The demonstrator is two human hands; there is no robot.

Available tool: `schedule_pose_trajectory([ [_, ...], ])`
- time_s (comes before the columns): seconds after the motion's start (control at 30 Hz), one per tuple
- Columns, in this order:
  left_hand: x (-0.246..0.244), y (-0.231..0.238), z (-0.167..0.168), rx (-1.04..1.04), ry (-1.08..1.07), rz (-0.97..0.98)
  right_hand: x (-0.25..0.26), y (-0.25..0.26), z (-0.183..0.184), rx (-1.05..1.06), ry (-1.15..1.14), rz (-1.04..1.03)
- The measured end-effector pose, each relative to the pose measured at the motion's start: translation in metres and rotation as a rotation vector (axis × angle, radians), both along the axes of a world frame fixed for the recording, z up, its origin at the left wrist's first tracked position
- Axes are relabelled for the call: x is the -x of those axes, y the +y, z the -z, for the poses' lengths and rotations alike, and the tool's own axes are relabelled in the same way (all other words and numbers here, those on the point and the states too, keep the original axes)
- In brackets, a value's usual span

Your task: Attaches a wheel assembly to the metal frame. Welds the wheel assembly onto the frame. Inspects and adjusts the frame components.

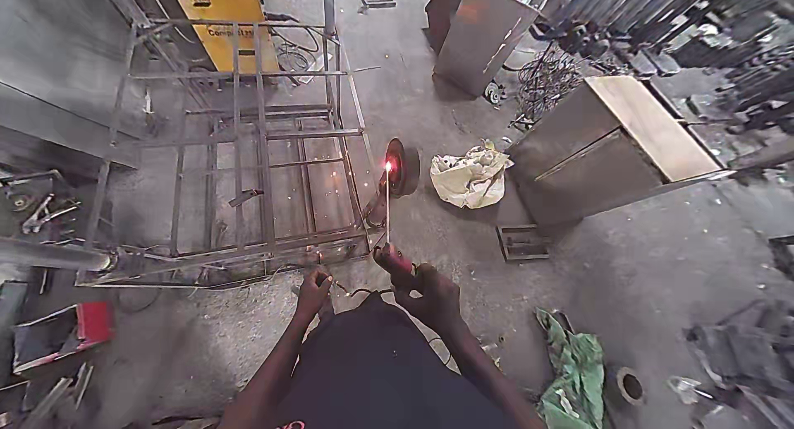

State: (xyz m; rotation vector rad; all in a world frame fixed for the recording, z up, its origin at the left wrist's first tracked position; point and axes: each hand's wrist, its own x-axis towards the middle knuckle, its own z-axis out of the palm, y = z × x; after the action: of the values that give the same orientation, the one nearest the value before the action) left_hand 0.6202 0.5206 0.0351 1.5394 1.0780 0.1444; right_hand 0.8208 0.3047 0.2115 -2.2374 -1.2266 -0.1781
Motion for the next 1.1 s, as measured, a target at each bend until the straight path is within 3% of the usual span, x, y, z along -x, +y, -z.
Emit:
schedule_pose_trajectory([
  [0.6,0.007,0.001,-0.005,-0.027,0.029,0.009,-0.001,0.005,0.003,0.06,-0.078,0.075],
  [0.8,0.005,-0.002,-0.008,-0.154,0.058,0.043,0.003,0.005,-0.008,0.149,-0.039,0.106],
  [1.1,0.004,-0.008,-0.005,-0.043,0.0,0.002,-0.004,0.002,0.008,0.087,-0.063,0.081],
])
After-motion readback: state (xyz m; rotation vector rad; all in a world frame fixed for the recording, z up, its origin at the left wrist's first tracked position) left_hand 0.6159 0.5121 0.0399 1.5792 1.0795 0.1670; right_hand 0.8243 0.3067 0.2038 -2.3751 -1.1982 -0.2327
